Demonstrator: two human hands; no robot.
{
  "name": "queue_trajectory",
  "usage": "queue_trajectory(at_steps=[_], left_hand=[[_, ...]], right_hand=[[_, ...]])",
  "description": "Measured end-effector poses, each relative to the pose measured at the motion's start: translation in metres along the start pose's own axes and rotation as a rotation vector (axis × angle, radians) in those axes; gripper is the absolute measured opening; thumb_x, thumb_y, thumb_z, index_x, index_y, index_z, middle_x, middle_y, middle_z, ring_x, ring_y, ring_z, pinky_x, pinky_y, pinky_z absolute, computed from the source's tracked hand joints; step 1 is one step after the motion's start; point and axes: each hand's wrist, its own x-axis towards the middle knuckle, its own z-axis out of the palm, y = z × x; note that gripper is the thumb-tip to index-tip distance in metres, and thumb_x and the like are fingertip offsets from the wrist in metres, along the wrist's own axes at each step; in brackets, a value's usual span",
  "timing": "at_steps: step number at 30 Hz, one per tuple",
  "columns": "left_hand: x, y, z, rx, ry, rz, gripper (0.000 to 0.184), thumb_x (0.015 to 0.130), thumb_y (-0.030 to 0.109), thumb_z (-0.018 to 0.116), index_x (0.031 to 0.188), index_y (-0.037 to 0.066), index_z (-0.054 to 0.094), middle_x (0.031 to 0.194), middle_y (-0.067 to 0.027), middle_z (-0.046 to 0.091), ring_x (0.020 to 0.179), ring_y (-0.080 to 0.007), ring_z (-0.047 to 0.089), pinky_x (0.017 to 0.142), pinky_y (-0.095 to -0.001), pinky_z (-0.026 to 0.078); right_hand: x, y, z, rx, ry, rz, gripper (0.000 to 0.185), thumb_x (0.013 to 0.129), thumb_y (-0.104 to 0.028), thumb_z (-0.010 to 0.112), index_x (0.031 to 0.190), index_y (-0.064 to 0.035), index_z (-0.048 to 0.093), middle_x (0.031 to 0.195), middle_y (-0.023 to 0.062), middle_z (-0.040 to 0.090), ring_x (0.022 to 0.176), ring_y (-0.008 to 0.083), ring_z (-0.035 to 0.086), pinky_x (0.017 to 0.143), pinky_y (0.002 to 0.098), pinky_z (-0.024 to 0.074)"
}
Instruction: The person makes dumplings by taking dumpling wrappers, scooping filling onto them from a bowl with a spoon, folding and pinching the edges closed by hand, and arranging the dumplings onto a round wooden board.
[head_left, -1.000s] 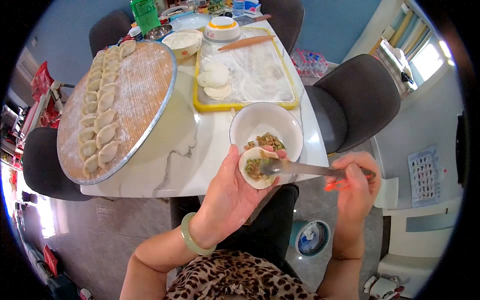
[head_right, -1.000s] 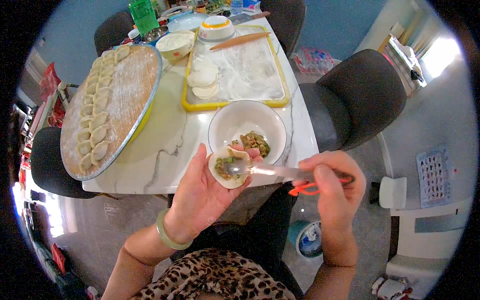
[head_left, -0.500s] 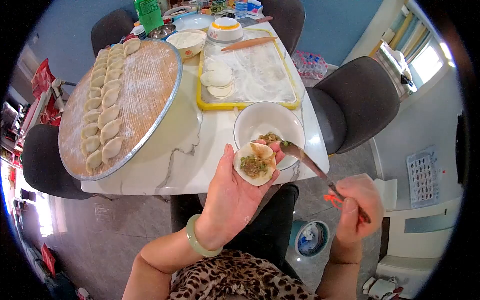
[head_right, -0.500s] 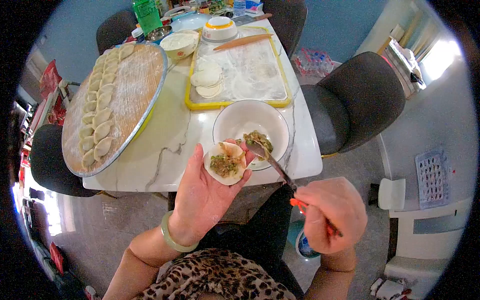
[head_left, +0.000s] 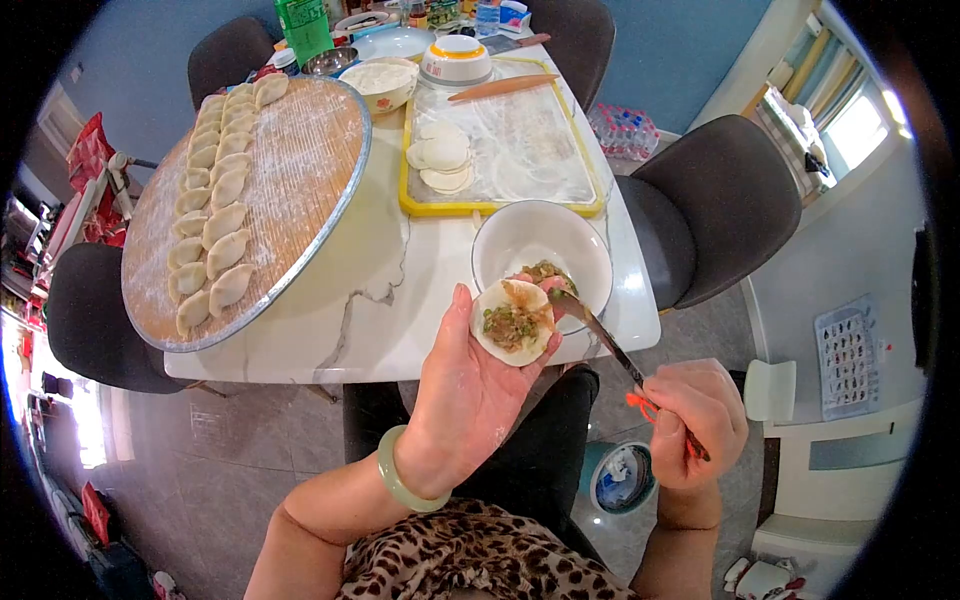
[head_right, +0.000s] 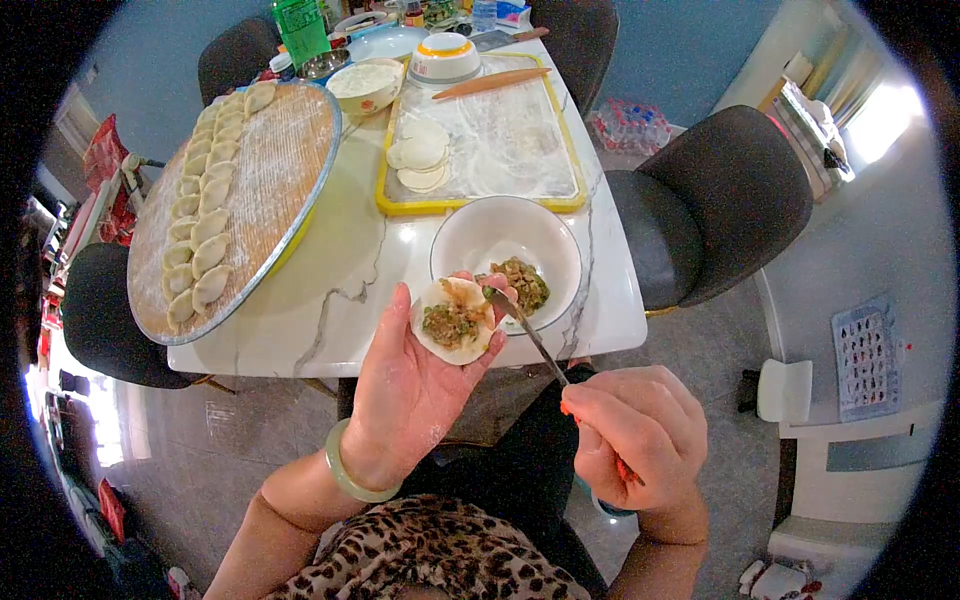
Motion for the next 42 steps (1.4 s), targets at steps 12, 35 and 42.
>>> queue_trajectory(at_steps=[12,35,42], left_hand=[[0.001,0.000,0.006,0.011,-0.048,0.004,0.049,0.102,0.041,0.024,0.124,0.004,0.048,0.132,-0.0145,0.050,0.125,-0.0257,0.046,0.100,-0.0365,0.041],[0.001,0.003,0.009,-0.048,-0.083,-0.052,0.054,0.102,0.042,0.019,0.124,0.002,0.048,0.131,-0.0186,0.050,0.127,-0.0287,0.045,0.104,-0.0391,0.037],[0.001,0.003,0.007,0.027,0.050,-0.047,0.054,0.102,0.043,0.018,0.125,0.004,0.049,0.130,-0.0148,0.052,0.125,-0.0272,0.046,0.101,-0.0379,0.040]], right_hand=[[-0.002,-0.001,0.003,-0.003,-0.055,-0.033,0.029,0.073,0.002,0.064,0.100,-0.0076,0.062,0.083,0.0064,0.064,0.067,0.0234,0.063,0.060,0.0324,0.0522],[0.008,-0.003,0.007,0.256,-0.034,0.215,0.012,0.079,0.002,0.056,0.087,-0.0027,0.064,0.078,0.0083,0.065,0.068,0.0236,0.064,0.062,0.0325,0.0509],[0.004,0.003,-0.001,0.446,0.258,0.453,0.015,0.080,-0.003,0.051,0.084,-0.0002,0.066,0.083,0.0114,0.066,0.070,0.0221,0.063,0.065,0.0306,0.0497]])
